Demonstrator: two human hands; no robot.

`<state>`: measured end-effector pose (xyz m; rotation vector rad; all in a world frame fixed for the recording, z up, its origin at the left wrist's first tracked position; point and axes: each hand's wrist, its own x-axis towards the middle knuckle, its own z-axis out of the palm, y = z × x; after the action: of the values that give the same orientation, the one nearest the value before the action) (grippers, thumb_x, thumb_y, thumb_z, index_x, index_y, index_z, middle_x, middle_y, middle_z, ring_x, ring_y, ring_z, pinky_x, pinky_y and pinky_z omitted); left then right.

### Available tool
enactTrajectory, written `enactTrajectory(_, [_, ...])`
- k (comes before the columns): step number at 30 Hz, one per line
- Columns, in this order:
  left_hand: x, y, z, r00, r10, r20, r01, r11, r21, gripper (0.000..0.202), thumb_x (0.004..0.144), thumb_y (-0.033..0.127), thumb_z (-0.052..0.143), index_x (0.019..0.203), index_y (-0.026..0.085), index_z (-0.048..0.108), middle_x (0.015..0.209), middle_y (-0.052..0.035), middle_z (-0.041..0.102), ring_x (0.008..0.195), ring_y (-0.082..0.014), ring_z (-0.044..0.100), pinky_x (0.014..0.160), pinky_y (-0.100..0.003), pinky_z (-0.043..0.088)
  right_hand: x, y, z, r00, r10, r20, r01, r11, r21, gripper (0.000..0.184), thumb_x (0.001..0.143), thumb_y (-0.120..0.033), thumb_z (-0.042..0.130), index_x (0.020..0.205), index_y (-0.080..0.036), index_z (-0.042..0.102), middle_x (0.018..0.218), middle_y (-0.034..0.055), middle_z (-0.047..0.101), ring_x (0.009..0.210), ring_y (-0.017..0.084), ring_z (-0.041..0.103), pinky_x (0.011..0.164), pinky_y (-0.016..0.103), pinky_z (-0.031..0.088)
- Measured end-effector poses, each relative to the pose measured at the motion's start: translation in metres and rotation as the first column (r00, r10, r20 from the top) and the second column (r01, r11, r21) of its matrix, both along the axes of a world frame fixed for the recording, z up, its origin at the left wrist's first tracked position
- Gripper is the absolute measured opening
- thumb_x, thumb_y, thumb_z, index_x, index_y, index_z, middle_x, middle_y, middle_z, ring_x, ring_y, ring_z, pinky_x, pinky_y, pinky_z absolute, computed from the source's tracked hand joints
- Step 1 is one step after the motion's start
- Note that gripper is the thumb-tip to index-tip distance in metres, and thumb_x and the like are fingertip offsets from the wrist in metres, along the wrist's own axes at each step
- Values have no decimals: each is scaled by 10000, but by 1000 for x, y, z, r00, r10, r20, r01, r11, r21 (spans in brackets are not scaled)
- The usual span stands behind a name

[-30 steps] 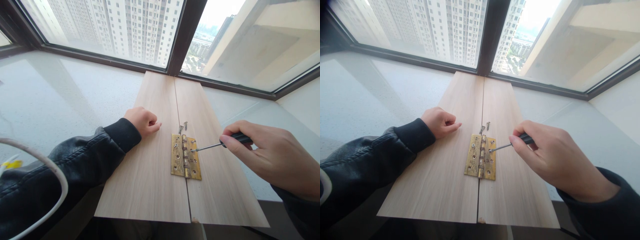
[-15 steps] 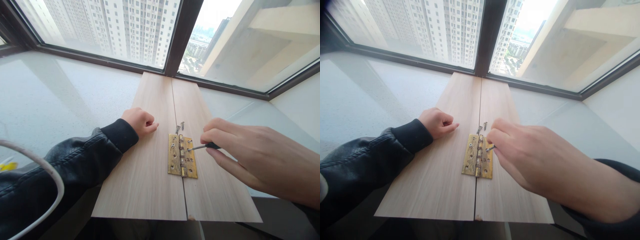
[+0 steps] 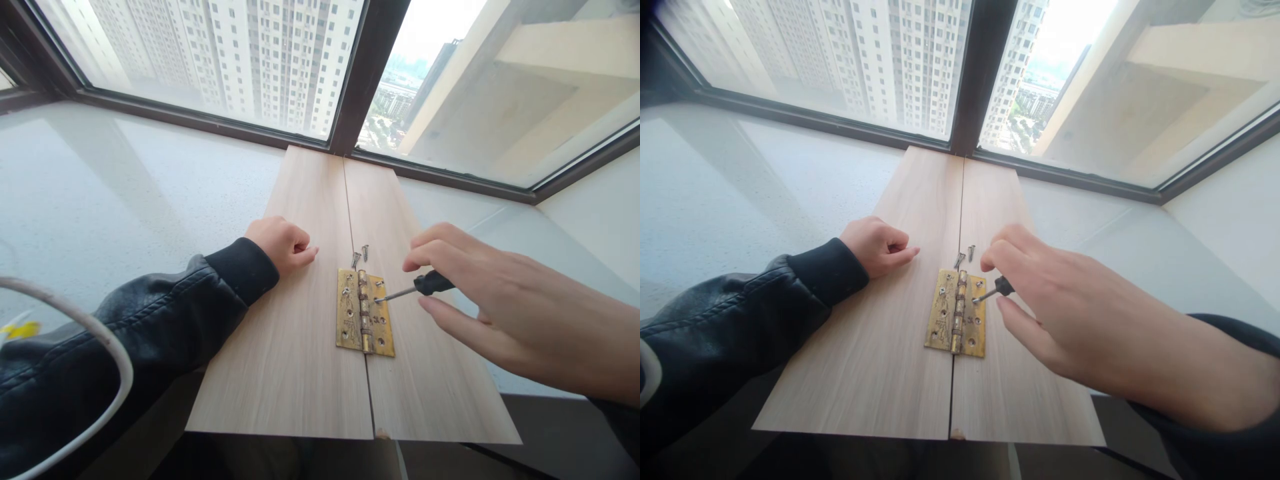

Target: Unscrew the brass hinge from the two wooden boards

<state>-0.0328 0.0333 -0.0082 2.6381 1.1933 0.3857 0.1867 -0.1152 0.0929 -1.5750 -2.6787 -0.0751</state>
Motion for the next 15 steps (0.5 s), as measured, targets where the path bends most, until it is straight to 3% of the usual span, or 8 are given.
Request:
enactTrajectory(3, [0,-1,1,1000,-5,2,5,1000,-1,437,791,453,487,480,185,337,471,13,345,492,-118,249,502,-297,210,2,-1,0,997,31,-65,-28,998,54,147,913,-209,505,1042,-233,569,908,9,667,738,160,649,614,297,486])
enactTrajectory(7, [0,-1,2,1000,-4,-8,4,1000,-10,436,798,451,480,484,185,337,475,13,342,496,-121,242,506,-302,209,4,0,-5,1000,27,-16,-24,986,167,129,932,-246,512,1011,-215,608,844,22,684,691,190,655,582,336,465])
enactTrajectory(12, [0,-1,3,1000,4,-23,-5,1000,-20,443,801,457,482,483,186,333,471,14,339,496,-123,252,508,-303,214,5,-2,-9,1000,-11,-3,11,997,71,169,916,-253,496,1067,-203,554,1003,76,638,744,200,651,575,334,493])
enactTrajectory(15, [1,0,2,1000,1,-19,-1,1000,-14,440,796,448,492,479,187,333,463,16,339,490,-121,255,504,-300,215,8,-10,-9,1000,10,-11,-9,998,57,135,923,-221,470,1024,-221,559,908,44,655,692,179,644,547,312,471])
